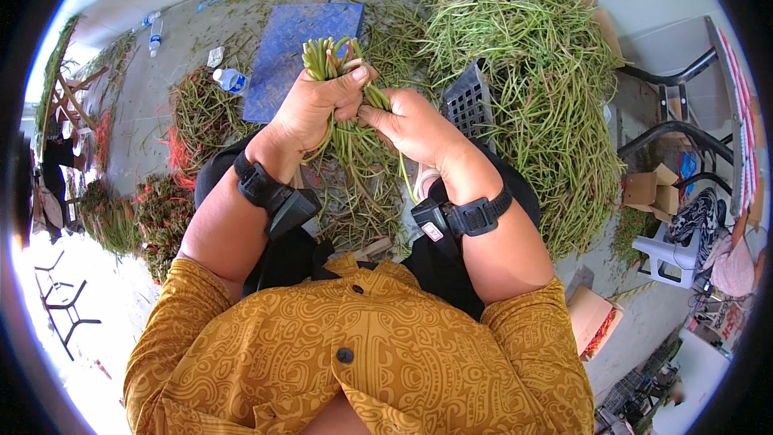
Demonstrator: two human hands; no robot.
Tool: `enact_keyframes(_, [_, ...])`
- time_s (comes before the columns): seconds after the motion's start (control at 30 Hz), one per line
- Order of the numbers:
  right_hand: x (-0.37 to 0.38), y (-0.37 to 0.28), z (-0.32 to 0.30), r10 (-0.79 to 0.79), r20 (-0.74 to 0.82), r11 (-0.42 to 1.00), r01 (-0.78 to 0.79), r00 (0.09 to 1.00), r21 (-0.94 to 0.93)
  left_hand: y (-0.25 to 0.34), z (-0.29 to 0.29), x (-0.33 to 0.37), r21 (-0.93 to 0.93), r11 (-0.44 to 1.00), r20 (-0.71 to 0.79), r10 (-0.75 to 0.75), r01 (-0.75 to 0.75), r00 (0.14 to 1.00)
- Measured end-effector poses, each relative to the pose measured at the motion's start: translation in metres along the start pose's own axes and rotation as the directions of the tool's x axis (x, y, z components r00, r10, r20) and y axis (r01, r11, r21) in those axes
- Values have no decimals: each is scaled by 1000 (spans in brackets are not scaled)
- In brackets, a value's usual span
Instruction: Bundling long green vegetable stems with red plastic strips.
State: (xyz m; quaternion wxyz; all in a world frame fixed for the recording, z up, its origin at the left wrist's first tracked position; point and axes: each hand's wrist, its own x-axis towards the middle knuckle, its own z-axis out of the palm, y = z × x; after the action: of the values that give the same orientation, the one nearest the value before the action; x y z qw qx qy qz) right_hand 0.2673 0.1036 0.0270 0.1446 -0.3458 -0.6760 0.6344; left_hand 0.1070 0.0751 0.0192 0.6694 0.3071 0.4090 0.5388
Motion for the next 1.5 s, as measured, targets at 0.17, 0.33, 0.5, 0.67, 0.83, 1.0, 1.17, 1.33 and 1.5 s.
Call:
enact_keyframes(0.17, [0, 4, -6, 59, -24, 995, -57, 998, 78, 3, -10, 8, -65, 987, -185, 135, -149, 973])
enact_keyframes(0.33, [-2, 18, -19, 137, -170, 923, -63, 976, 379, 32, -34, 8, -232, 905, -291, 285, -357, 913])
enact_keyframes(0.5, [-5, 4, -20, 85, -156, 766, 35, 984, 642, 41, -67, 5, -380, 785, -211, 442, -490, 872])
enact_keyframes(0.67, [-3, 10, -24, 60, -129, 731, 44, 990, 681, 30, -25, -3, 315, 935, -330, 269, -163, 905])
enact_keyframes(0.83, [2, 6, -9, -6, -171, 825, 102, 985, 556, 12, -8, -4, 155, 981, -261, 155, -117, 953])
enact_keyframes(1.0, [5, 13, -7, -82, -230, 982, 118, 970, 147, -1, 5, 1, 41, 998, -150, 52, -46, 987])
enact_keyframes(1.17, [4, 5, 2, -200, -293, 945, 105, 935, -310, -12, -3, 6, -12, 999, -113, 47, -48, 993])
enact_keyframes(1.33, [2, 4, 3, -253, -289, 912, 128, 923, -389, -11, 0, 6, -24, 996, -197, 78, -84, 977])
enact_keyframes(1.5, [2, 13, -13, 8, -293, 987, 40, 956, 157, 18, -12, 5, -140, 962, -311, 183, -236, 933])
